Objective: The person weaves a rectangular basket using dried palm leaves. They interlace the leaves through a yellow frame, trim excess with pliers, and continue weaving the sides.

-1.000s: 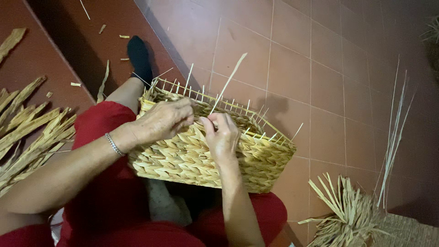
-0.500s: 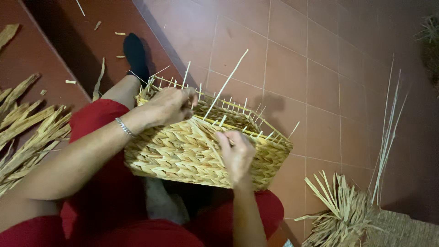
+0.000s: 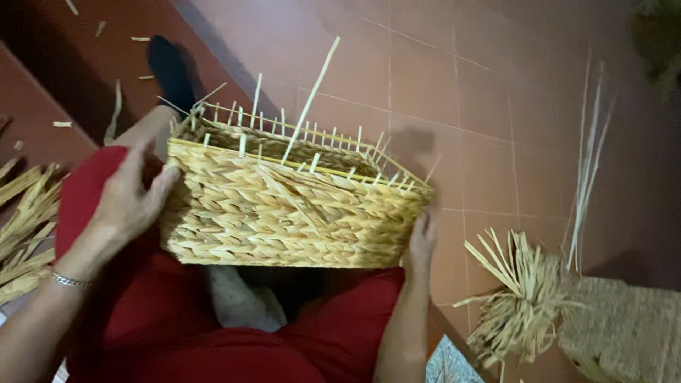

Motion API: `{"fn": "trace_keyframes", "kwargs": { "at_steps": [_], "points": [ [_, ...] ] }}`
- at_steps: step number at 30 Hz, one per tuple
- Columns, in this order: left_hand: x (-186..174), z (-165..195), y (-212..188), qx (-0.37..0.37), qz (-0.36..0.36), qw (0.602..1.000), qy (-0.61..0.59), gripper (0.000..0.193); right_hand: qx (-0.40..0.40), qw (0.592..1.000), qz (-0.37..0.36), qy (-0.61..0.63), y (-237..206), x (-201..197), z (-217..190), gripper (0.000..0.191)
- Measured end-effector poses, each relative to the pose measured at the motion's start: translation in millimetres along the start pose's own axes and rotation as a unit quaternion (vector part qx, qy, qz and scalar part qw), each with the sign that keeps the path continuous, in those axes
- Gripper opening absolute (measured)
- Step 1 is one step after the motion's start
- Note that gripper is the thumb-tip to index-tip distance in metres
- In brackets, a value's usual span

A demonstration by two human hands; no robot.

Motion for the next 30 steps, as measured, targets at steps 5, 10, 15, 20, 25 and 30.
{"fn": "trace_keyframes", "kwargs": {
  "at_steps": [5, 10, 15, 20, 25, 30],
  "points": [
    [45.8, -25.8, -0.7, -0.080, -0.001, 0.988, -0.128, 0.055, 0.001, 0.998, 0.026, 0.057, 1.6, 19.7, 2.6, 0.056],
    [49.6, -24.8, 5.5, -0.077, 0.054, 0.991, -0.098, 0.051, 0.001, 0.998, 0.034, -0.047, 16.3, 18.7, -11.3, 0.056],
    [50.9, -15.1, 10.9, -0.063, 0.097, 0.990, -0.083, 0.045, 0.041, 0.998, 0.050, -0.018, 19.0, 10.4, -13.4, 0.051],
    [52.1, -27.4, 32.0, -0.102, 0.091, 0.986, -0.091, 0.048, 0.049, 0.996, 0.070, -0.005, 4.7, 7.1, -10.1, 0.052],
    [47.6, -25.2, 32.2, -0.076, 0.095, 0.989, -0.083, 0.052, -0.020, 0.989, 0.110, -0.093, -19.5, -0.9, -14.9, 0.056],
    [34.5, -14.7, 21.7, -0.074, 0.124, 0.988, -0.047, 0.047, -0.056, 0.990, 0.117, -0.063, -39.9, -3.3, -21.8, 0.055]
  ]
}}
Point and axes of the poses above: each hand's wrist, its own y-axis towards the middle knuckle, its own x-axis out of the palm, z = x × y, the point moved 9 cm from there along y, towards the middle knuckle, and after that the axes turned 6 degrees about z, right-handed, at the moved point
